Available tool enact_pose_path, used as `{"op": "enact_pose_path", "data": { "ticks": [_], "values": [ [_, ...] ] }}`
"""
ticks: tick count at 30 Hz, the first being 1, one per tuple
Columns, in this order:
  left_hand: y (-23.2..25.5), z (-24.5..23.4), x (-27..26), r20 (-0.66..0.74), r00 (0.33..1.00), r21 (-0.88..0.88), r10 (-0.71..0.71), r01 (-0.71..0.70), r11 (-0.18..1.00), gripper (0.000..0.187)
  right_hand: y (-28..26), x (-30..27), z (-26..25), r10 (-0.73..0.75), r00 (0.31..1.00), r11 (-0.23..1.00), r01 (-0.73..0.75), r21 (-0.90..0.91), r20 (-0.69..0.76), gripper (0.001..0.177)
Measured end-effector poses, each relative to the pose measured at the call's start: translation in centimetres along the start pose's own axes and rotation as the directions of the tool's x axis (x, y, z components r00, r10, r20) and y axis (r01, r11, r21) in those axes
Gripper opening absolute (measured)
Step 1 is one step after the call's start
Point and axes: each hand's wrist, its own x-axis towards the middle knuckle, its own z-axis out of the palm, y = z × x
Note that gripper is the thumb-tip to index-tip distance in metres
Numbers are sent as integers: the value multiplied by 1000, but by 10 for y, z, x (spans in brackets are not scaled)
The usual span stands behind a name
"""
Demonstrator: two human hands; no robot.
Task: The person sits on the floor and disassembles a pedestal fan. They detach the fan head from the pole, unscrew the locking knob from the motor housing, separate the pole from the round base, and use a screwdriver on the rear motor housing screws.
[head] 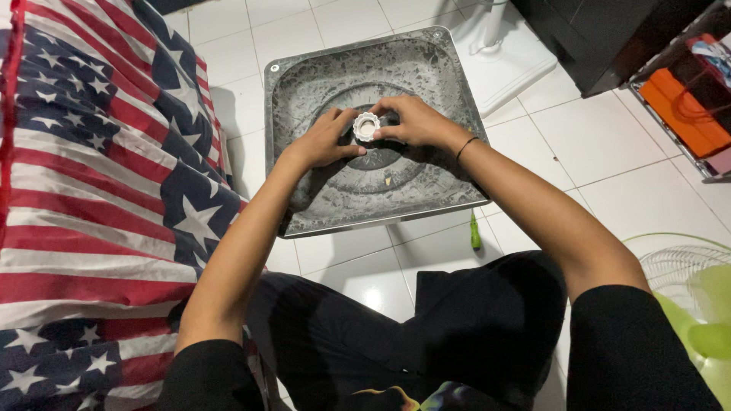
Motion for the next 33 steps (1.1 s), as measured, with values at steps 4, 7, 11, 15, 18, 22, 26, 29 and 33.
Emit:
{"op": "enact_pose_path", "data": {
  "ticks": [4,7,11,15,18,22,26,29,33],
  "values": [
    [4,-2,0,-6,1000,-4,27,-27,1000,77,1,1,0,17,1000,999,-16,31,-17,44],
    [6,-3,-3,-4,999,-12,32,-32,999,75,1,0,1,32,1000,994,-31,100,-2,38],
    [11,-6,-5,3,999,-23,37,-37,999,75,-1,-4,-4,68,998,977,-69,202,12,28],
    [13,-7,-3,31,999,-42,14,-13,999,77,-7,-16,-18,113,993,945,-99,311,-28,26],
    [9,-3,0,27,992,-40,121,-120,992,68,-12,-40,-40,63,992,928,-17,373,-112,28],
    [3,3,7,34,991,-22,131,-131,991,66,-19,-107,-66,170,949,856,-8,518,-266,29],
    [0,2,8,54,986,12,156,-157,987,63,-21,-178,-82,288,851,842,-7,540,-439,28],
    [5,-1,7,108,994,25,25,-28,999,70,-15,-229,-92,344,769,841,2,541,-539,30],
    [15,-2,5,107,993,37,-56,52,998,73,7,-290,-97,467,652,801,-27,598,-597,32]
  ]
}}
